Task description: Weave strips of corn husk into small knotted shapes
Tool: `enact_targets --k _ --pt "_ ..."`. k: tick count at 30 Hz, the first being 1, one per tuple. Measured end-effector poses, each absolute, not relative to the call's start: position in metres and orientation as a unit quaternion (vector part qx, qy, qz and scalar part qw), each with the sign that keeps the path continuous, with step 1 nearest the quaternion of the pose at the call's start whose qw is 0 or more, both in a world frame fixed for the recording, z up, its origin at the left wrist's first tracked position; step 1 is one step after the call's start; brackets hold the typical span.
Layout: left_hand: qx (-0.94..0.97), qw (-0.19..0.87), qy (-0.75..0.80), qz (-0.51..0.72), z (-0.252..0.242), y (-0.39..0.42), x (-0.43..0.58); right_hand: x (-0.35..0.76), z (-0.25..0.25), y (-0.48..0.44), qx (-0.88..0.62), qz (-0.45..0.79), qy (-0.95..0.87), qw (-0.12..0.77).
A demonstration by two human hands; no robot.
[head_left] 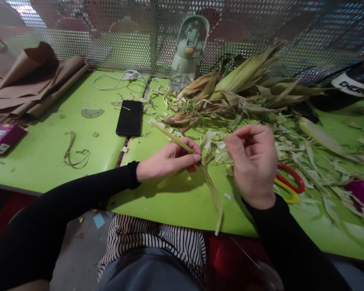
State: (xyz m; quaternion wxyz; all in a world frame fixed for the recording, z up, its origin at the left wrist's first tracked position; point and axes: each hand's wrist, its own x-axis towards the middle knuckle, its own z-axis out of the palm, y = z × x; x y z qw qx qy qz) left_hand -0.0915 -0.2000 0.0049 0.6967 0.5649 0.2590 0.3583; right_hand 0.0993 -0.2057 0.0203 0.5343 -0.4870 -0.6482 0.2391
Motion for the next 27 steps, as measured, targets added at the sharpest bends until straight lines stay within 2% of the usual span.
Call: enact_targets --k 1,3,5,6,9,12,16,27 --pt "0.575 0.699 0.260 0.337 0.004 -0.200 -0.091 0.097 0.024 -0.205 -0.480 0.212 -0.678 0.515" --pt "0.601 0.699 0.261 0.286 0.002 -0.200 -0.091 0.091 0.032 -0.202 -0.458 0.217 -0.758 0.411" --pt "0.621 0.690 0.274 0.252 -0.001 -0.200 -0.091 0.083 0.036 -0.196 -0.425 0.276 -0.801 0.319" --pt "0.619 0.690 0.280 0.249 -0.002 -0.199 -0.092 0.080 0.037 -0.192 -0.415 0.317 -0.798 0.301" --pt "0.561 0.730 0.270 0.283 -0.003 -0.197 -0.095 0.075 0.037 -0.184 -0.421 0.404 -0.730 0.356" --pt "0.495 0.772 0.252 0.308 -0.002 -0.195 -0.096 0.072 0.033 -0.183 -0.444 0.419 -0.666 0.429" --pt "0.453 0.811 0.245 0.278 -0.004 -0.199 -0.095 0.069 0.029 -0.188 -0.449 0.473 -0.637 0.411" --pt "0.444 0.844 0.226 0.200 -0.011 -0.214 -0.087 0.064 0.022 -0.191 -0.411 0.443 -0.711 0.359"
